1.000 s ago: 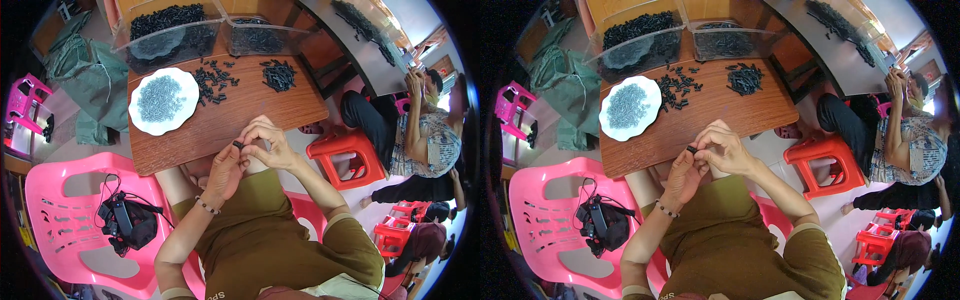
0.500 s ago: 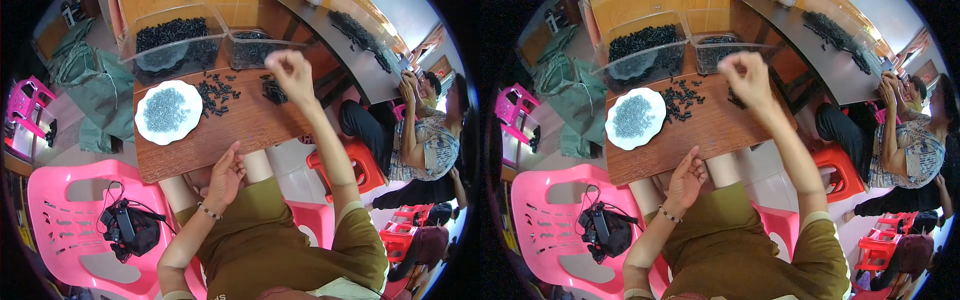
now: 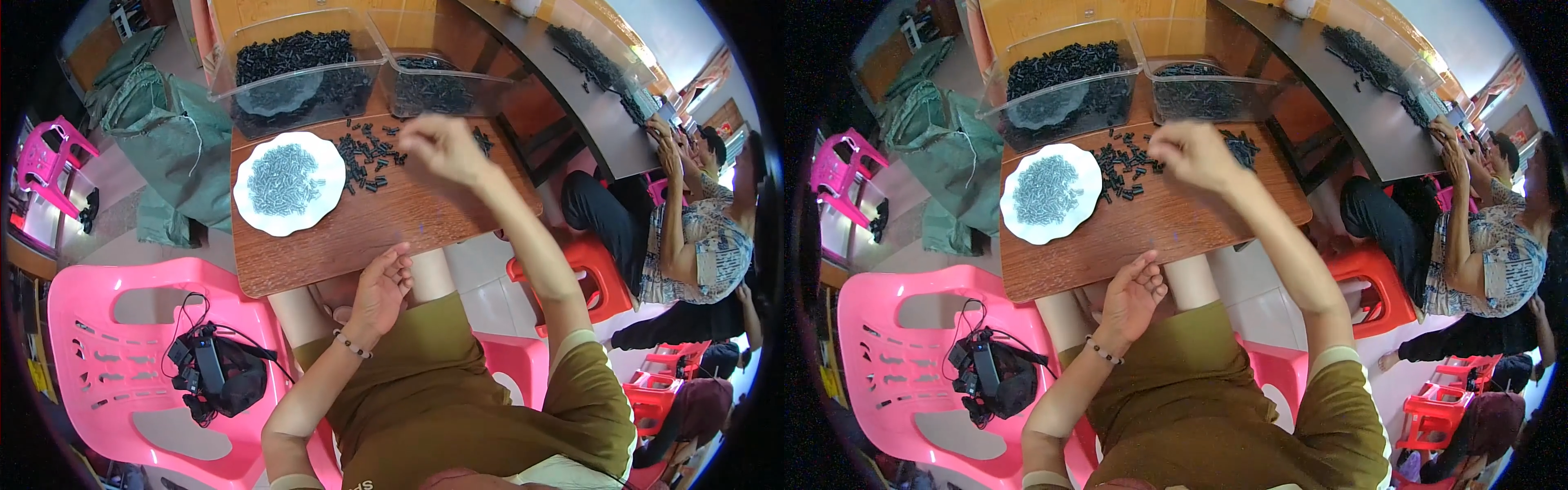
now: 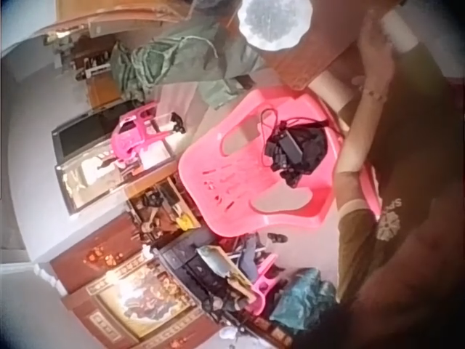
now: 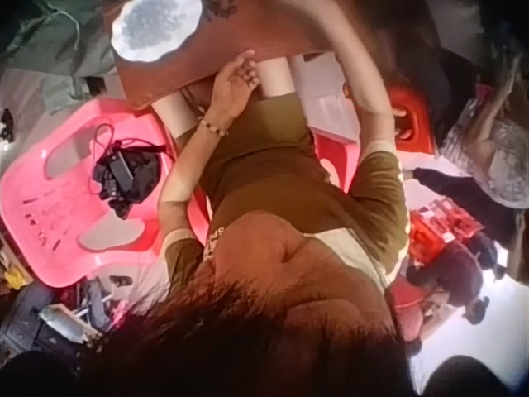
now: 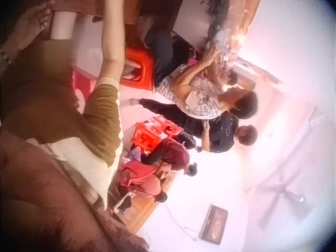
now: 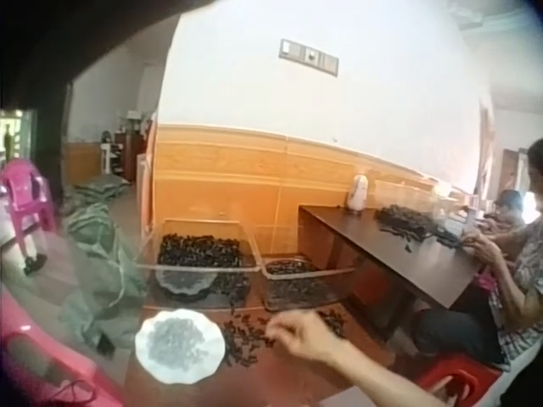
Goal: The person assembles small components by hand by inserting tiny beads into black plastic parts.
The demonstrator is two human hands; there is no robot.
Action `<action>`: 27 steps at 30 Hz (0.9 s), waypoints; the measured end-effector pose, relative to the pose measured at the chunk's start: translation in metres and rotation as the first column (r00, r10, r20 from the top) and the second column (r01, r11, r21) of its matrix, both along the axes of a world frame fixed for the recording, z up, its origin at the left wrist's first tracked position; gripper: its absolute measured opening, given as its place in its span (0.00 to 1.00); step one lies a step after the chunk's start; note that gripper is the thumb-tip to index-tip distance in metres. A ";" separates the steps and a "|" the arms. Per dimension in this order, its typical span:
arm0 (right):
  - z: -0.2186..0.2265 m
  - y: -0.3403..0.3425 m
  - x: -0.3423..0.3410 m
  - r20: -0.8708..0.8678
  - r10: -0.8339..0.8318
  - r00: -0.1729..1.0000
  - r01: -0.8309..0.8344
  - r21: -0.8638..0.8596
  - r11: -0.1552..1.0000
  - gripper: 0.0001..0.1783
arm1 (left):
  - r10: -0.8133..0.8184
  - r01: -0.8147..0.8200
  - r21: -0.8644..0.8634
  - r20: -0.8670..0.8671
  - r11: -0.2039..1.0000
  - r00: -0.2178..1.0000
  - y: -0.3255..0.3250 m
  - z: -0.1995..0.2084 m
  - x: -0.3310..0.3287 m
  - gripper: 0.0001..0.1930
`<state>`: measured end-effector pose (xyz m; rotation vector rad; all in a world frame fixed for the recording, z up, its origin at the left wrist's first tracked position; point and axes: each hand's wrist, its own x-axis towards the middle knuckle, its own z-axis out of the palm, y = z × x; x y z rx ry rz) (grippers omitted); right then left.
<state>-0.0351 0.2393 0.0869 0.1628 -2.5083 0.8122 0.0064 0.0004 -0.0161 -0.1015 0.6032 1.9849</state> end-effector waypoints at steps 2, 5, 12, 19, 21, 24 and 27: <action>-0.023 -0.013 0.008 0.078 0.051 0.996 -0.060 0.110 0.992 0.07 | 0.007 -0.008 0.011 0.022 1.000 1.000 0.001 0.001 0.000 0.15; -0.045 -0.026 0.011 0.079 0.017 0.997 -0.023 0.079 0.997 0.07 | -0.001 0.000 0.014 0.036 1.000 0.999 0.002 0.003 0.000 0.14; -0.058 -0.032 0.010 0.120 -0.038 0.992 0.017 0.171 0.985 0.07 | -0.006 0.005 0.008 0.028 1.000 1.000 0.000 0.005 0.000 0.14; -0.055 -0.033 0.030 0.207 0.076 0.975 -0.021 -0.256 0.967 0.06 | -0.026 0.026 0.007 0.015 1.000 1.000 0.001 0.012 -0.002 0.14; -0.044 -0.041 0.043 0.292 0.232 0.928 -0.039 -0.543 0.839 0.07 | -0.021 0.021 0.012 -0.005 1.000 1.000 -0.001 0.009 -0.004 0.14; -0.037 -0.048 0.060 0.264 0.354 0.897 -0.088 -0.679 0.729 0.07 | -0.019 0.020 0.025 -0.019 1.000 1.000 -0.002 0.014 -0.006 0.14; -0.037 -0.051 0.073 0.198 0.378 0.904 -0.157 -0.669 0.726 0.08 | -0.030 0.031 0.038 -0.036 0.999 0.999 0.000 0.016 -0.007 0.15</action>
